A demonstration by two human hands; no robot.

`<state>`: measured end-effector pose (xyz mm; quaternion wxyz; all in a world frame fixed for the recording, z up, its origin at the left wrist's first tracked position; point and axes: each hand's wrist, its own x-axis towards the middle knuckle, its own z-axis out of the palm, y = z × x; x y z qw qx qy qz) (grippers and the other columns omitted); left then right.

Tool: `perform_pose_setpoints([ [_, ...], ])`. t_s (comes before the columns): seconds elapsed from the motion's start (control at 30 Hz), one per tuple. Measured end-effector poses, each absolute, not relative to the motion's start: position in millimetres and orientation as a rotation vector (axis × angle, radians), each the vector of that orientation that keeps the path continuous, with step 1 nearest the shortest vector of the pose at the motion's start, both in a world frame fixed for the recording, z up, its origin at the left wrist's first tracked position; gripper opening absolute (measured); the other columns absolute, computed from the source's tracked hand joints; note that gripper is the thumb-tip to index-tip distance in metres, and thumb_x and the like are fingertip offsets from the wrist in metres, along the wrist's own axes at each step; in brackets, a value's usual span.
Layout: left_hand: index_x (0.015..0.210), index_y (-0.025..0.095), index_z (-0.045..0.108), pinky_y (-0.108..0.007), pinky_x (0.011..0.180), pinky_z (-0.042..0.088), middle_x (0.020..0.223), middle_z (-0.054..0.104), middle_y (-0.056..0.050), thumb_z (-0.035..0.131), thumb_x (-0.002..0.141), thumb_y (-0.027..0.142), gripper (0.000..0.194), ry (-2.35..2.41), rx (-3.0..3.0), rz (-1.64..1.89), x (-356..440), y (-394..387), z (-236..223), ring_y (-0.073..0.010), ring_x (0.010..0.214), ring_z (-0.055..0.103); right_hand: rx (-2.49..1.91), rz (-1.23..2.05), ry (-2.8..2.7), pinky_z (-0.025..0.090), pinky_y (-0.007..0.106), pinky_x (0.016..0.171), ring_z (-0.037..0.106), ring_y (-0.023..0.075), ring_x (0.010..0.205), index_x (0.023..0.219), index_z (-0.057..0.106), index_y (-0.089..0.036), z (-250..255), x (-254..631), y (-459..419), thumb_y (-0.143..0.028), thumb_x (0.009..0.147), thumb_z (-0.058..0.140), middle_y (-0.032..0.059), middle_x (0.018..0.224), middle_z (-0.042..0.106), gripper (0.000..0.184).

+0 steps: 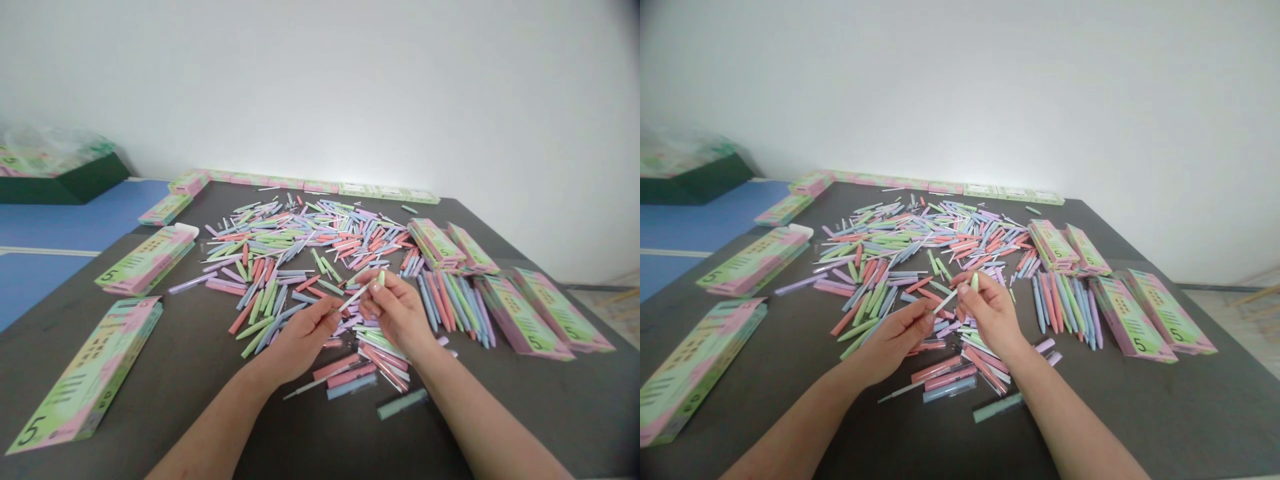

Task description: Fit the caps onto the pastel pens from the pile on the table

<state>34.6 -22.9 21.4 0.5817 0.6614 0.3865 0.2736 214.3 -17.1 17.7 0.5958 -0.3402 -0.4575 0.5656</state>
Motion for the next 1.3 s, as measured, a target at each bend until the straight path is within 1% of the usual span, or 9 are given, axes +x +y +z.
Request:
perform_pose_setpoints([
  [0.13,0.097,0.017,0.055,-0.019,0.048,0.029,0.064,0.04,0.006,0.045,0.093,0.035,0.021,0.836,1.439,0.666,36.6,-24.0,22.4,-0.0071,0.052,0.035,-0.875,1.237,-1.132,0.033,0.022,0.043,0.038,0.0056,0.044,0.083,0.065,-0.018,11.3,212.6,-18.6,-0.033,0.082,0.068,-0.0056,0.056,0.047,0.015],
  [0.27,0.099,0.017,0.052,-0.018,0.043,0.025,0.065,0.042,0.006,0.047,0.093,0.038,0.022,0.743,1.271,0.658,37.4,-24.7,18.5,-0.0046,0.046,0.033,-0.878,1.184,-0.997,0.03,0.021,0.04,0.031,0.0041,0.043,0.077,0.063,-0.019,19.1,216.9,-13.8,-0.034,0.079,0.071,-0.0044,0.062,0.05,0.018],
  [0.5,0.102,0.019,0.052,-0.016,0.042,0.037,0.067,0.049,0.005,0.048,0.094,0.03,0.014,0.526,0.833,0.767,36.6,-21.1,15.0,-0.0042,0.044,0.04,-0.817,1.156,-0.726,0.029,0.018,0.038,0.031,0.0057,0.045,0.07,0.051,-0.02,30.2,233.0,-1.2,-0.033,0.079,0.068,-0.0056,0.061,0.041,0.023],
  [0.7,0.098,0.017,0.05,-0.023,0.052,0.053,0.071,0.064,-0.001,0.042,0.095,0.017,0.009,0.567,0.629,1.041,38.0,-15.4,21.0,-0.0126,0.055,0.064,-0.926,1.493,-0.853,0.04,0.019,0.039,0.044,0.0082,0.044,0.069,0.05,-0.019,19.3,213.4,-12.5,-0.04,0.082,0.063,-0.0042,0.056,0.05,0.028],
  [0.8,0.095,0.016,0.049,-0.026,0.061,0.057,0.073,0.068,-0.003,0.037,0.096,0.014,0.013,0.606,0.558,1.135,38.0,-13.3,22.3,-0.0144,0.062,0.069,-0.936,1.666,-1.034,0.047,0.023,0.039,0.04,0.0069,0.039,0.073,0.051,-0.019,13.8,204.2,-21.6,-0.044,0.085,0.06,-0.0056,0.056,0.049,0.029],
  [0.87,0.093,0.017,0.05,-0.029,0.065,0.059,0.073,0.069,-0.003,0.038,0.096,0.014,0.012,0.622,0.528,1.186,37.7,-12.2,21.3,-0.0146,0.065,0.07,-0.941,1.772,-1.116,0.042,0.019,0.035,0.031,0.0043,0.038,0.076,0.05,-0.019,13.0,201.8,-26.3,-0.045,0.086,0.059,-0.0076,0.057,0.045,0.03],
  [0.93,0.093,0.017,0.051,-0.029,0.069,0.059,0.074,0.07,-0.002,0.042,0.095,0.014,0.009,0.635,0.505,1.228,37.4,-11.1,19.7,-0.0144,0.066,0.071,-0.962,1.85,-1.162,0.028,0.014,0.032,0.024,0.0027,0.038,0.077,0.049,-0.018,14.4,201.7,-29.8,-0.045,0.086,0.059,-0.0089,0.056,0.039,0.03],
  [1.03,0.091,0.017,0.052,-0.029,0.069,0.059,0.076,0.071,-0.002,0.044,0.095,0.015,0.008,0.656,0.484,1.257,37.2,-9.6,18.6,-0.0146,0.067,0.072,-0.954,1.875,-1.23,0.015,0.014,0.034,0.02,0.0026,0.04,0.077,0.05,-0.018,17.3,202.5,-33.0,-0.046,0.087,0.059,-0.0094,0.054,0.034,0.031],
  [1.3,0.089,0.014,0.054,-0.029,0.072,0.059,0.079,0.071,-0.005,0.045,0.094,0.013,0.011,0.72,0.476,1.267,39.9,-10.0,19.3,-0.0156,0.075,0.072,-0.996,1.506,-1.533,0.02,0.02,0.04,0.029,0.006,0.046,0.076,0.054,-0.016,17.2,201.7,-33.3,-0.046,0.088,0.057,-0.0061,0.056,0.038,0.032],
])
